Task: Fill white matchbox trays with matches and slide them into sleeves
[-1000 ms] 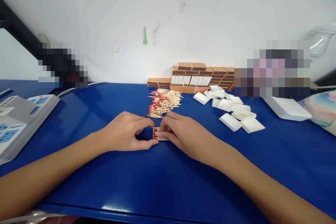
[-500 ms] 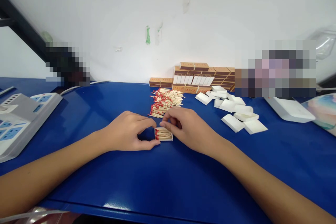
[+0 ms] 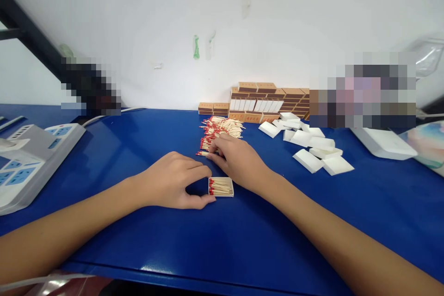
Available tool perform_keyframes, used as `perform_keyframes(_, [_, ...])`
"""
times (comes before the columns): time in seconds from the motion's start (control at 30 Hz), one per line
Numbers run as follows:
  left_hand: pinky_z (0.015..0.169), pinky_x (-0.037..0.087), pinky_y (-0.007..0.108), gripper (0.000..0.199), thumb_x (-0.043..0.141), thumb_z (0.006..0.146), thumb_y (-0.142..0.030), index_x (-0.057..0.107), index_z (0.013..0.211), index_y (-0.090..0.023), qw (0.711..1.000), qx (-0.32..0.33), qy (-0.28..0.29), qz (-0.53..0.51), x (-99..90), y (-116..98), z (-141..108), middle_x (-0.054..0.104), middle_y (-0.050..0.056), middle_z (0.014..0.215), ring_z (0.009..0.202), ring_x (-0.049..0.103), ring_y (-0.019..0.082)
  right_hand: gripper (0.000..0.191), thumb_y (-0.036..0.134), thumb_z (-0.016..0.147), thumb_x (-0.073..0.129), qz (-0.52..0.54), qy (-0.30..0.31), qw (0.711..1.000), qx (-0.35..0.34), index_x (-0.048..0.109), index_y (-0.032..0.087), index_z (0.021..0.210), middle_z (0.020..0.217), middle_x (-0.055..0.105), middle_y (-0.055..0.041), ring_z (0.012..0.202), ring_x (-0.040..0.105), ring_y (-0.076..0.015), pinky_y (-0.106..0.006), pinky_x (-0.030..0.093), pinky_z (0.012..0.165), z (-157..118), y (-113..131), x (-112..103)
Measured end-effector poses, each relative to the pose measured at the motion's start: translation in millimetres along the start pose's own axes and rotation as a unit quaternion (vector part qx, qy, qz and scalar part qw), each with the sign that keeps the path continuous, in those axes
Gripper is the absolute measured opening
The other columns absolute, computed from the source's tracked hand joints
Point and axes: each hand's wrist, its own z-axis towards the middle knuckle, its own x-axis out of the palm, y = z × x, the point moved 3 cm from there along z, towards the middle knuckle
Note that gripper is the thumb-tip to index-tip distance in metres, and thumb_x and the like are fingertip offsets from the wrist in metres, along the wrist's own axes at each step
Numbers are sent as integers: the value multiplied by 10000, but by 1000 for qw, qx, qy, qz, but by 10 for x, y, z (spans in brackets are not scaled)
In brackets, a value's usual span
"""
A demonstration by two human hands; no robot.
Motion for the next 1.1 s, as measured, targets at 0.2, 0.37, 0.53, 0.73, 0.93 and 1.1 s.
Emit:
perform_keyframes(0.2, [545, 383, 325, 361, 635, 909, -536, 692, 862, -182, 1000, 1, -3, 6, 3, -15, -4, 689, -10, 683, 632, 679, 186, 123, 279, 1006, 591, -6, 42, 999, 22, 629, 208, 913, 951, 672, -45, 815, 602, -179, -306, 426, 697, 3, 26, -2])
perform_keyframes(0.37, [541, 359, 323, 344, 643, 910, -522, 693, 888, -182, 1000, -2, 0, 1, -21, 4, 7, 709, -15, 725, 643, 678, 176, 131, 269, 1021, 510, -63, 79, 993, 55, 587, 206, 935, 994, 668, -79, 830, 616, -208, -328, 444, 699, -92, -43, -88])
perform_keyframes(0.53, [548, 349, 311, 365, 636, 913, -543, 699, 943, -184, 1000, -30, 8, -2, -27, 97, 6, 717, -14, 742, 646, 676, 174, 193, 328, 1026, 468, -62, 89, 993, 45, 602, 212, 950, 970, 655, -80, 801, 624, -212, -343, 464, 697, -244, -200, -242])
perform_keyframes(0.73, [559, 361, 304, 373, 613, 932, -549, 703, 950, -187, 999, -53, -3, 2, -11, 198, -8, 713, -8, 733, 650, 677, 176, 202, 367, 1027, 484, -65, 76, 994, 39, 593, 221, 939, 934, 641, -69, 735, 601, -196, -327, 448, 643, -263, -267, -298])
perform_keyframes(0.93, [563, 350, 292, 377, 612, 936, -547, 703, 944, -181, 999, -51, -4, 2, -21, 193, -3, 717, 1, 738, 650, 662, 169, 214, 421, 1029, 524, -58, 69, 995, 42, 582, 221, 981, 907, 615, -45, 752, 573, -188, -310, 432, 661, -257, -283, -242])
perform_keyframes(1.1, [550, 341, 294, 379, 639, 918, -546, 709, 950, -175, 998, -58, -1, 0, -36, 191, 1, 700, -7, 715, 623, 644, 166, 186, 347, 1038, 493, -61, 76, 995, 36, 587, 215, 947, 922, 640, -55, 786, 600, -197, -314, 435, 682, -238, -282, -207])
